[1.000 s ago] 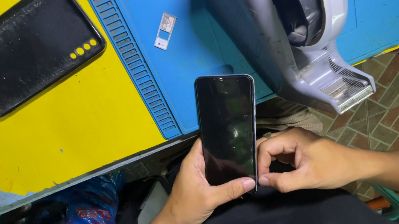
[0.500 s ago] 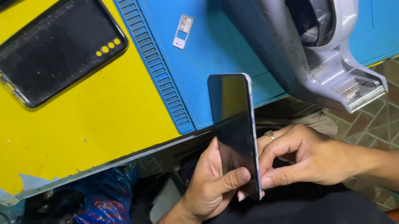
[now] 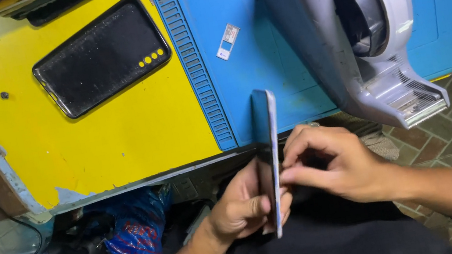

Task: Assembling a mobile phone by gluing the back cover, securing it with tape, and testing its functionality by inserting a SIM card.

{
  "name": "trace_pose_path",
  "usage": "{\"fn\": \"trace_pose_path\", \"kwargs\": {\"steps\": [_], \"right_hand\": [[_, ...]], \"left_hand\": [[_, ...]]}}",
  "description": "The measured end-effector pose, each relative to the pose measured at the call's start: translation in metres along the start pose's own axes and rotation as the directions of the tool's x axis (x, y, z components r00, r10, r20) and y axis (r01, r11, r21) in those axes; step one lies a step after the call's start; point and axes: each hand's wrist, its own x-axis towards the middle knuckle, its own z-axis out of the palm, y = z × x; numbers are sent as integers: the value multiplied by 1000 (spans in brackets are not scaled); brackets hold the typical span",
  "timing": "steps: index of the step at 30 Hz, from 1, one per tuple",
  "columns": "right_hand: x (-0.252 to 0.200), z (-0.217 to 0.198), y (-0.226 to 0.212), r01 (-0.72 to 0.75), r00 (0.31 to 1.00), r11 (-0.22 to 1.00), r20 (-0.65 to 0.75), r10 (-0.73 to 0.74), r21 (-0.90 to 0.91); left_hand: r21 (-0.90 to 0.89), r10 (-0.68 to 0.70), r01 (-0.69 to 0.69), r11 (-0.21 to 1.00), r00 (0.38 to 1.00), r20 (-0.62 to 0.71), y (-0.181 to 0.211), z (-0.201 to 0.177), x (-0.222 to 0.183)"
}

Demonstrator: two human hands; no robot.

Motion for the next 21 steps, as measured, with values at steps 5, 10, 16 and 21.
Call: {"fn": "trace_pose_path", "kwargs": {"steps": [5,10,16,21], "right_hand": [[-16,-34,6,-333,942,623,277,188,708],[-49,-37,19,-416,909,906,38,415,72],[-55,-4,2,-29,999,967,45,18,252],[-40,-71,-53,330,938,917,-26,-345,-225]], "left_hand": [[685,-183,214,697,976,-119,70,43,-7],[842,374,115,527,858,-351,81,50,-22],[386,564,-430,816,740,-367,15,41,36],[332,426,-313,890,830,-360,1,35,54]]}}
